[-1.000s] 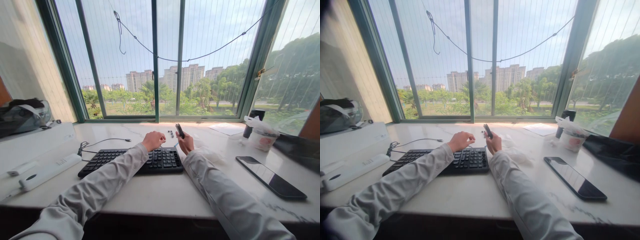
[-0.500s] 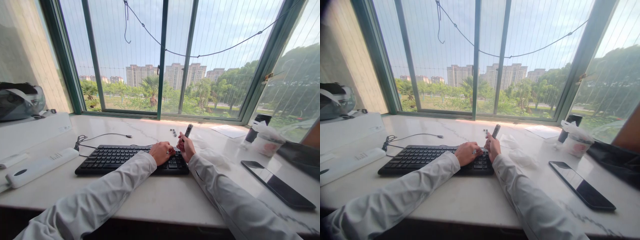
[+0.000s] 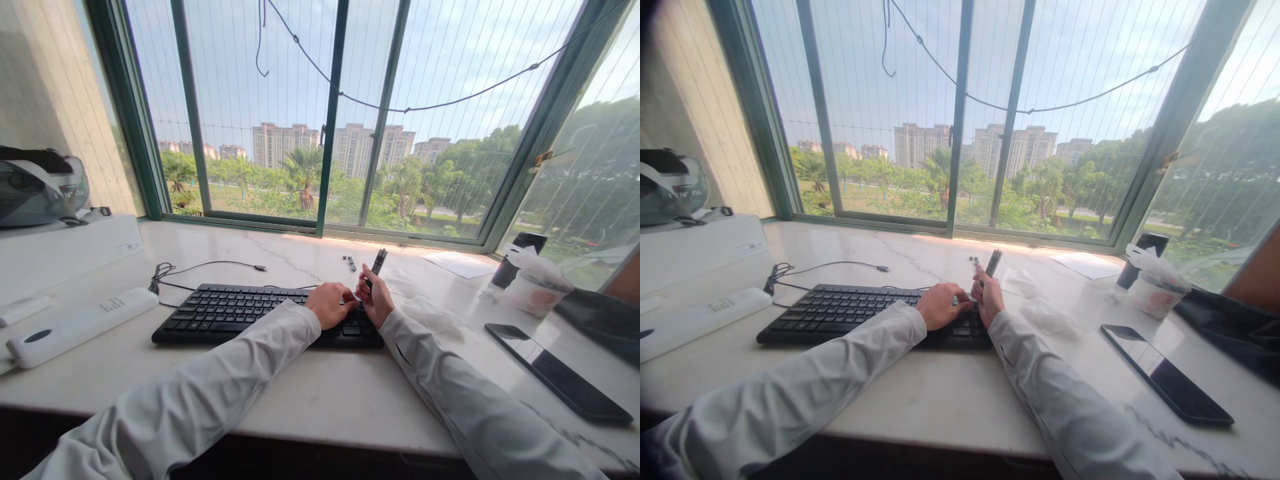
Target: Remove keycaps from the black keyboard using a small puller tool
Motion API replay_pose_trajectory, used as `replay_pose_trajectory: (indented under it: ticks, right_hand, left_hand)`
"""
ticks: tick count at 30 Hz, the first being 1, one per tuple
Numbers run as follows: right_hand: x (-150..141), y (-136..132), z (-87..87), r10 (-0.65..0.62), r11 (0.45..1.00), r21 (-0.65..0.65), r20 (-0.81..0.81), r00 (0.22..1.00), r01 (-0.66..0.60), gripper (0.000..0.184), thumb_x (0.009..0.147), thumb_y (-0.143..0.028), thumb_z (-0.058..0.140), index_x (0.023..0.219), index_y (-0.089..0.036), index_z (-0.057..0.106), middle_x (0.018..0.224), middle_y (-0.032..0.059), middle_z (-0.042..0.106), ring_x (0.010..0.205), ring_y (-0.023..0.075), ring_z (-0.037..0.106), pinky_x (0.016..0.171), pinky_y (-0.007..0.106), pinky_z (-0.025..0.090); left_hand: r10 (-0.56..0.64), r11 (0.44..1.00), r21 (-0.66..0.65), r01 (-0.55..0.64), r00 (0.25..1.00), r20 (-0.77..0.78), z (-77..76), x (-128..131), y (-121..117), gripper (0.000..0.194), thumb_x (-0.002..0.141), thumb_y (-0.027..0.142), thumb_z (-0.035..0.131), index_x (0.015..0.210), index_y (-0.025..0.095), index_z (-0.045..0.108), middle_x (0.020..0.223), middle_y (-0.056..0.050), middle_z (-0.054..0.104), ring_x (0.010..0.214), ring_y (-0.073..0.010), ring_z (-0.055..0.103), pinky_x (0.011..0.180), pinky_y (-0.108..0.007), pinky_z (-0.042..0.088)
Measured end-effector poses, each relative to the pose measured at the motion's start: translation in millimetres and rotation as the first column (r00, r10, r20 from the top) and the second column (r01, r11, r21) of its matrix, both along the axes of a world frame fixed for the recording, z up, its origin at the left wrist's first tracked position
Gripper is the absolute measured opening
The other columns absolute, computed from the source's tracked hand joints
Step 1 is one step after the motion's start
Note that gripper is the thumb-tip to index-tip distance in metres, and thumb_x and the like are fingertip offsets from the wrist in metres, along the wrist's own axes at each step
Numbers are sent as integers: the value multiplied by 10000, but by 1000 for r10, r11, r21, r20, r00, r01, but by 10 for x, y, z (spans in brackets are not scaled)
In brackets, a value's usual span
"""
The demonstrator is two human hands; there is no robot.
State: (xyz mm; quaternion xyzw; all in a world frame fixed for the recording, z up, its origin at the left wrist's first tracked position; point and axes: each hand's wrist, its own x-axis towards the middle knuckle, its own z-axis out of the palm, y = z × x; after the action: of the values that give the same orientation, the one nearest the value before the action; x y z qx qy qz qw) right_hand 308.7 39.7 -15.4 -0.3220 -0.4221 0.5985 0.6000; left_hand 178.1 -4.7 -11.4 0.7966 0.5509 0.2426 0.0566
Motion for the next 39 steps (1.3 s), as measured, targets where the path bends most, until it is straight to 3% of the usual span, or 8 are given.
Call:
replay_pose_trajectory:
  ticks: [8,22,39]
  right_hand:
    - [8,-34,42,-23,999,-37,-85,996,20,442,684,-535,745,655,-196,464,473,-105,285,404,47,249,375,199,241]
    - [14,-36,25,-73,997,-11,18,997,73,430,711,-525,713,643,-214,425,479,-101,267,390,52,231,350,213,227]
    - [-28,-65,13,-104,995,-17,-57,993,103,400,674,-419,759,626,-199,428,503,-95,305,400,41,251,348,216,220]
  left_hand:
    - [0,1000,29,1,999,-34,30,6,-29,279,869,470,524,914,263,705,1017,-21,705,935,-218,638,826,-322,485]
    - [21,1000,20,-19,995,-98,52,14,-66,302,893,465,483,947,255,693,1052,-40,686,955,-218,631,837,-320,487]
    - [1,999,34,2,998,-68,56,4,-65,278,854,447,514,897,247,702,1004,-40,706,921,-222,646,817,-318,499]
